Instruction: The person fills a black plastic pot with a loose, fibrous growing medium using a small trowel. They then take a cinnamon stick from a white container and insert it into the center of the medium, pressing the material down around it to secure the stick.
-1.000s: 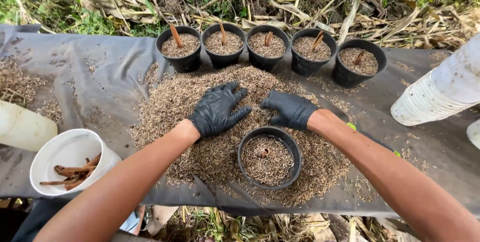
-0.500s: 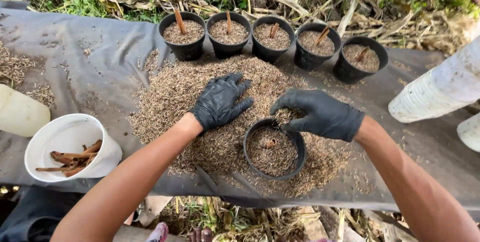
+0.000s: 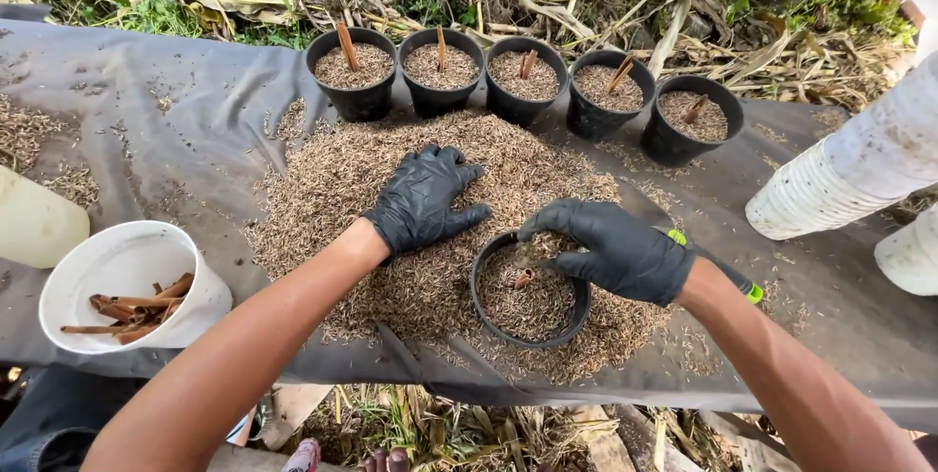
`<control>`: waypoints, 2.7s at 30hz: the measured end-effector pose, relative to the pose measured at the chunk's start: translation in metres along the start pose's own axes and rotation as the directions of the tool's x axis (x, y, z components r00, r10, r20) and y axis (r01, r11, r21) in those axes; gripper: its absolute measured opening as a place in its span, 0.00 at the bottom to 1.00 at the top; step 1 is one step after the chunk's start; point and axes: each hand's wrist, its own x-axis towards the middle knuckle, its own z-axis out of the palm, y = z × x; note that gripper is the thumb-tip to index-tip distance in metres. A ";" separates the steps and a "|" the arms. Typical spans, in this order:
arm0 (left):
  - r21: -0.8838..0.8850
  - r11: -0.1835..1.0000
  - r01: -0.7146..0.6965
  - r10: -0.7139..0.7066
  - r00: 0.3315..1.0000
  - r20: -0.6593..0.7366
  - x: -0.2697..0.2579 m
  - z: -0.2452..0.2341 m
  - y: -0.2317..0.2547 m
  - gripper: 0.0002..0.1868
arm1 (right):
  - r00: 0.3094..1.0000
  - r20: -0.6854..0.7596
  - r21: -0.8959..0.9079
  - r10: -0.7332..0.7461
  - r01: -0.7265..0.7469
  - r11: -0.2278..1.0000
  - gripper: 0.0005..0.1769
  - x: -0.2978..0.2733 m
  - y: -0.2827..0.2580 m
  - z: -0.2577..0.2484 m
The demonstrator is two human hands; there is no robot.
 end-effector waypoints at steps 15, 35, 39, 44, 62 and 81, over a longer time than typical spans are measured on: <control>-0.014 1.000 -0.028 0.027 0.996 -0.080 -0.004 0.003 -0.002 0.34 | 0.981 0.094 -0.238 -0.168 0.186 0.953 0.27 -0.034 -0.005 -0.001; -0.009 0.998 -0.068 0.067 0.992 -0.110 -0.005 0.004 -0.003 0.34 | 0.992 0.032 -0.428 -0.122 0.124 0.895 0.27 -0.028 0.007 0.012; -0.003 0.997 -0.072 0.071 0.991 -0.110 -0.006 0.003 -0.002 0.34 | 0.989 -0.039 -0.434 -0.144 0.113 0.894 0.24 -0.016 -0.014 0.013; -0.035 0.996 -0.078 0.073 0.990 -0.123 -0.006 0.006 -0.005 0.30 | 0.964 -0.106 -0.404 -0.242 0.180 0.897 0.21 -0.009 -0.035 0.007; -0.318 0.939 -0.131 0.044 0.963 -0.265 -0.019 0.002 0.018 0.17 | 0.994 -0.043 -0.407 0.100 -0.109 0.907 0.24 0.005 0.081 0.001; -0.089 0.995 -0.050 0.060 0.993 0.105 -0.016 -0.020 0.018 0.37 | 0.891 -0.106 0.253 0.441 -0.405 0.879 0.16 0.023 0.089 0.026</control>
